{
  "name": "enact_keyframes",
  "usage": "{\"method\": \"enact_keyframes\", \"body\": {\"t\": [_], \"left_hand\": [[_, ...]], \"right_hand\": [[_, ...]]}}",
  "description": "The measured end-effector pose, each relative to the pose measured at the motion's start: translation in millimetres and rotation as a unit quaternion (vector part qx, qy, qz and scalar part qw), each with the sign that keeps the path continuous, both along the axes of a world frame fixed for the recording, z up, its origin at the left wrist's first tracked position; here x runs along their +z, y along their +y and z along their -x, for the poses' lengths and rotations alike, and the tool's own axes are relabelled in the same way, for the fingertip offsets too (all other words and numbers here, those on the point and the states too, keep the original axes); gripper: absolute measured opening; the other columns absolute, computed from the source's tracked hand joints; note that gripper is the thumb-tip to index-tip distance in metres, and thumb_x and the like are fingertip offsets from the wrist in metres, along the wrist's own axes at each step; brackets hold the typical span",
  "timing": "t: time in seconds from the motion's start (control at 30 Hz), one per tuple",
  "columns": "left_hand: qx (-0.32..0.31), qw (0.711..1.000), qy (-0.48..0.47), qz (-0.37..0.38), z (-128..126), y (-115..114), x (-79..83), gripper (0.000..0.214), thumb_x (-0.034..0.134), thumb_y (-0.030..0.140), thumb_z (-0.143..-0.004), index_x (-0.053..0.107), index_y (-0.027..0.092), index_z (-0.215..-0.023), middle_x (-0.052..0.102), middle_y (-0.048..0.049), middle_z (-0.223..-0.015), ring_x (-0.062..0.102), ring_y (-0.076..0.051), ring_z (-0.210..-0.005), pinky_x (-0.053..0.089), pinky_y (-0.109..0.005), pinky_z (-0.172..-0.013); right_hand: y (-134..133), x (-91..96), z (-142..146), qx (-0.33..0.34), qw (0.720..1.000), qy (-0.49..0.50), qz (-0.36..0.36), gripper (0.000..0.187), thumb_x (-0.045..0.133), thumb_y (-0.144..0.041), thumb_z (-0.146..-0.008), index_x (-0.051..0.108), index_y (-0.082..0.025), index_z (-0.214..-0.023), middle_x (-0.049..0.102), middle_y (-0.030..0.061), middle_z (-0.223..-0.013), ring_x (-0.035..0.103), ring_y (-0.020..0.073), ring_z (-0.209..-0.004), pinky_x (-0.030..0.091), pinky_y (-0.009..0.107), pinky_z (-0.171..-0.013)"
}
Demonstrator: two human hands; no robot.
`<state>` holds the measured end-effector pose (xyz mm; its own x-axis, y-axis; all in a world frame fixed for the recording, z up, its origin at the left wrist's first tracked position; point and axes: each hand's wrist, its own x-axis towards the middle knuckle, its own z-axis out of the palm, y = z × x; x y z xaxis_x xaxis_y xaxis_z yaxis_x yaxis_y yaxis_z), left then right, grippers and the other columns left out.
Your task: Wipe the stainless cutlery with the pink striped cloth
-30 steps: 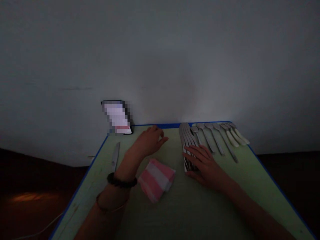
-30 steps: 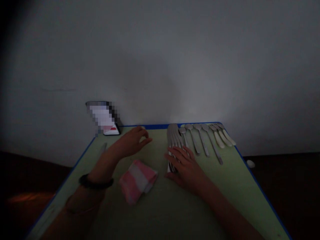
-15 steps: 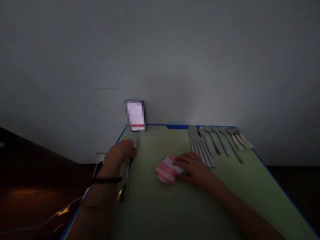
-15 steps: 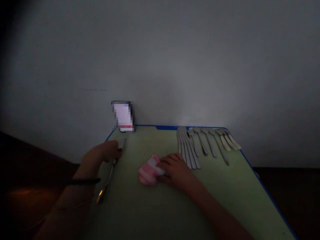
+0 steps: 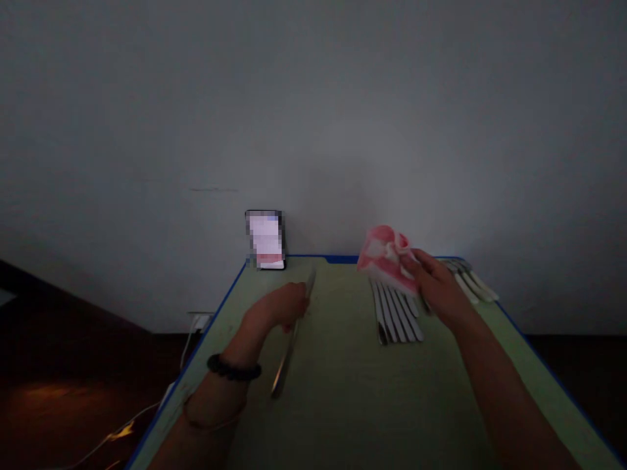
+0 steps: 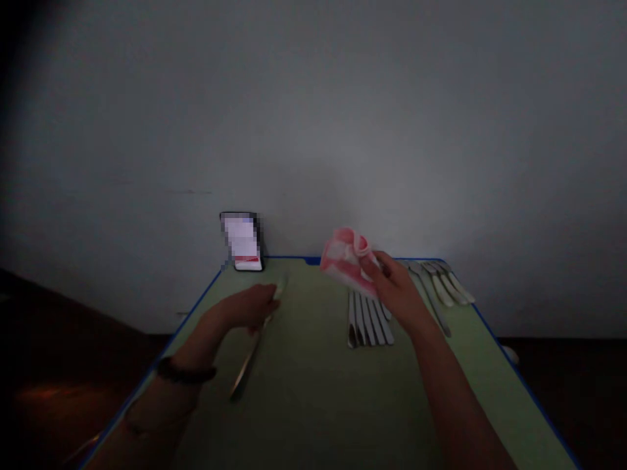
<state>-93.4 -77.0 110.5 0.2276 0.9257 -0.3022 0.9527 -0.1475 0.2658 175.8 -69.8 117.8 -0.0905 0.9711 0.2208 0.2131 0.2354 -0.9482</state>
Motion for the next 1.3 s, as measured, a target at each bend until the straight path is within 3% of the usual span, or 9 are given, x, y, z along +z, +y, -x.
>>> {"method": "enact_keyframes", "body": {"t": [0.1,0.2,0.27,0.5,0.63,0.83,1.0,1.17,1.3], "left_hand": [[-0.035,0.995,-0.094,0.008,-12.6,-1.4,27.2,0.030,0.026,0.035,-0.096,0.049,0.016,-0.092,0.066,-0.0032,-0.074,0.064,-0.012,-0.059,0.050,-0.021,-0.054],[-0.015,0.939,-0.342,-0.036,-38.2,-6.0,38.2,0.025,0.028,0.039,-0.095,0.042,0.019,-0.090,0.062,-0.0014,-0.074,0.063,-0.013,-0.062,0.049,-0.022,-0.054],[0.028,0.907,-0.419,-0.045,-54.7,-7.7,37.0,0.024,0.027,0.039,-0.095,0.040,0.020,-0.090,0.054,0.0041,-0.064,0.055,-0.010,-0.048,0.043,-0.021,-0.046],[0.048,0.903,-0.411,-0.116,-66.2,-2.9,27.0,0.028,0.029,0.033,-0.094,0.051,0.018,-0.090,0.048,0.0040,-0.060,0.047,-0.010,-0.052,0.037,-0.022,-0.050],[0.042,0.921,-0.384,-0.058,-54.9,-4.2,28.8,0.021,0.030,0.024,-0.091,0.049,0.018,-0.096,0.050,0.0046,-0.060,0.047,-0.009,-0.046,0.038,-0.021,-0.046],[0.040,0.927,-0.372,0.001,-44.4,-11.2,39.5,0.028,0.027,0.037,-0.094,0.047,0.018,-0.098,0.057,0.0031,-0.062,0.061,-0.013,-0.048,0.047,-0.022,-0.046],[0.056,0.943,-0.329,0.007,-44.5,-21.5,51.7,0.035,0.030,0.044,-0.093,0.054,0.019,-0.085,0.052,0.0048,-0.049,0.052,-0.010,-0.033,0.039,-0.018,-0.033],[0.060,0.946,-0.318,-0.011,-46.4,-30.1,60.3,0.038,0.031,0.046,-0.092,0.056,0.019,-0.080,0.049,0.0054,-0.044,0.048,-0.009,-0.030,0.036,-0.017,-0.031],[0.060,0.954,-0.294,-0.020,-47.2,-30.4,57.8,0.038,0.033,0.046,-0.091,0.057,0.020,-0.078,0.049,0.0049,-0.044,0.049,-0.009,-0.031,0.035,-0.017,-0.032]], "right_hand": [[9.0,14.9,-1.7,-0.026,0.989,0.145,0.035,0.026,0.057,-0.040,-0.080,0.064,-0.025,-0.100,0.066,-0.0007,-0.085,0.060,0.0171,-0.080,0.048,0.028,-0.069],[12.2,21.4,1.6,0.019,0.974,0.218,0.054,0.022,0.056,-0.030,-0.077,0.064,-0.026,-0.097,0.068,0.0000,-0.092,0.060,0.0201,-0.092,0.050,0.034,-0.081],[11.9,22.6,7.0,0.049,0.958,0.272,0.078,0.023,0.054,-0.025,-0.076,0.064,-0.026,-0.097,0.068,-0.0003,-0.096,0.060,0.0210,-0.097,0.049,0.038,-0.087],[19.2,12.2,24.1,0.039,0.877,0.435,0.198,0.017,0.048,-0.020,-0.073,0.060,-0.021,-0.086,0.070,0.0010,-0.087,0.063,0.0202,-0.091,0.048,0.039,-0.090],[22.9,5.4,20.7,0.078,0.869,0.429,0.234,0.027,0.042,-0.031,-0.082,0.056,-0.023,-0.103,0.068,0.0044,-0.106,0.063,0.0240,-0.099,0.049,0.048,-0.087],[13.7,12.9,18.4,0.112,0.854,0.454,0.230,0.039,0.046,-0.054,-0.082,0.056,-0.026,-0.107,0.060,0.0053,-0.125,0.054,0.0278,-0.116,0.048,0.052,-0.090],[13.9,15.1,28.2,0.045,0.880,0.433,0.187,0.030,0.049,-0.041,-0.086,0.059,-0.024,-0.109,0.061,0.0034,-0.124,0.054,0.0219,-0.117,0.047,0.043,-0.096],[16.3,9.0,23.6,-0.009,0.966,0.259,0.012,0.038,0.047,-0.049,-0.087,0.062,-0.025,-0.112,0.063,0.0016,-0.119,0.050,0.0191,-0.121,0.035,0.039,-0.106],[10.7,13.4,13.9,-0.056,0.984,0.166,0.020,0.036,0.052,-0.050,-0.084,0.065,-0.027,-0.108,0.066,0.0016,-0.114,0.053,0.0208,-0.118,0.034,0.040,-0.106]]}}
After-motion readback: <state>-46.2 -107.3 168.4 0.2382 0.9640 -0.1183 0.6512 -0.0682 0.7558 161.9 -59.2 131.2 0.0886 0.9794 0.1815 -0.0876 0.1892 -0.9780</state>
